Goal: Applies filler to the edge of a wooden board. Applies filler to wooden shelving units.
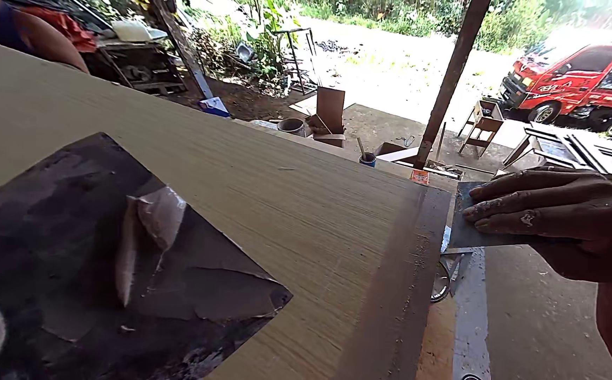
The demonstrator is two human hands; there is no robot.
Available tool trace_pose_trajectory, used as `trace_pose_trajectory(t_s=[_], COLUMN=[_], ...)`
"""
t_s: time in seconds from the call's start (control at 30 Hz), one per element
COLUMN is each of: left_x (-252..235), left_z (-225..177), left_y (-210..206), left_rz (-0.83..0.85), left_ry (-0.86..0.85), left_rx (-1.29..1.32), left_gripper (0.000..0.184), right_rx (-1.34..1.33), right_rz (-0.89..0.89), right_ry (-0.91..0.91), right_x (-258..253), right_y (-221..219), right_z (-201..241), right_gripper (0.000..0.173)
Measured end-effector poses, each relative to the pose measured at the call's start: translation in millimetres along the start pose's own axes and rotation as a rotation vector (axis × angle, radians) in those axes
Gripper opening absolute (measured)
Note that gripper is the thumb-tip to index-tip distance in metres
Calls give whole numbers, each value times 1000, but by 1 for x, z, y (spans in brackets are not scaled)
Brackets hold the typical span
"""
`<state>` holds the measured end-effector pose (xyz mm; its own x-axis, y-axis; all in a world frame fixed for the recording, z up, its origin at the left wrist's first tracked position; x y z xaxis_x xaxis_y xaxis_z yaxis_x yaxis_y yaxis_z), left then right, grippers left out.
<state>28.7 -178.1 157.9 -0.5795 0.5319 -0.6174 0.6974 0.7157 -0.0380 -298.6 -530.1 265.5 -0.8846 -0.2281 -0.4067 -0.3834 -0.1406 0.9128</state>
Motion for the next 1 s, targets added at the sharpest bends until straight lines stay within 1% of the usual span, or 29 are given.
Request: trace_pose_trajectory(t_s=[0.07,0.17,0.27,0.33,0.4,0.5,0.6,0.63,0.67,0.7,0.73,0.77,0.8,0.83,0.87,0.9,0.93,0.97,1.0], left_x=[0,0,-2,-1,1,1,-1,-3,-5,-7,-11,-14,-19,-28,-39,-46,-49,-47,-42], left_z=[4,7,5,3,2,7,10,11,11,9,7,4,-2,-11,-22,-30,-35,-32,-23], left_y=[0,1,1,-2,-4,-5,-7,-9,-11,-13,-17,-17,-18,-22,-29,-34,-38,-33,-20], left_rz=[12,10,27,86,129,140,160,141,72,-57,-161,-52,63,88,51,-14,-75,-98,-89], left_ry=[22,22,13,3,13,32,-4,27,90,165,200,92,-31,-90,-55,-3,31,28,2], left_rx=[80,112,106,148,160,162,137,175,218,256,252,216,121,-24,-194,-297,-316,-336,-378], left_gripper=[21,20,21,21,18,16,22,23,20,13,9,12,17,21,21,20,20,21,23], right_rx=[-27,-18,-6,8,22,21,7,-8,-21,-24,-22,-21,-16,-11,1,13,18,21,23], right_rz=[-63,-106,-73,-40,-6,24,26,4,-23,-48,-67,-82,-92,-96,-95,-86,-74,-61,-43], right_ry=[-5,12,42,44,40,34,24,23,21,21,24,30,34,34,28,17,9,2,-7], right_x=[2,-7,-22,-29,-30,-18,-3,-2,-3,-4,-8,-12,-16,-19,-21,-21,-20,-17,-13], right_y=[7,-3,-17,-23,-27,-19,-3,1,2,0,-4,-9,-15,-20,-24,-28,-30,-30,-27], right_z=[3,10,13,13,14,14,14,17,21,27,33,38,42,44,45,45,45,44,44], right_gripper=[25,25,28,31,32,31,29,28,26,26,26,27,28,28,29,30,31,31,31])
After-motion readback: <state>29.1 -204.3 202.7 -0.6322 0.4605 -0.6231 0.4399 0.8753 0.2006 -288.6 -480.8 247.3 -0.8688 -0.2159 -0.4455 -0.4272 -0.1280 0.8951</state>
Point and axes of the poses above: each hand's wrist, its own x-axis away from the middle knuckle, its own y-axis out of the back of the hand, z = x × y, the point moved 10 cm from there along -x, towards the middle knuckle, and after that the axes turned 10 degrees about z, right-handed, at the moved point
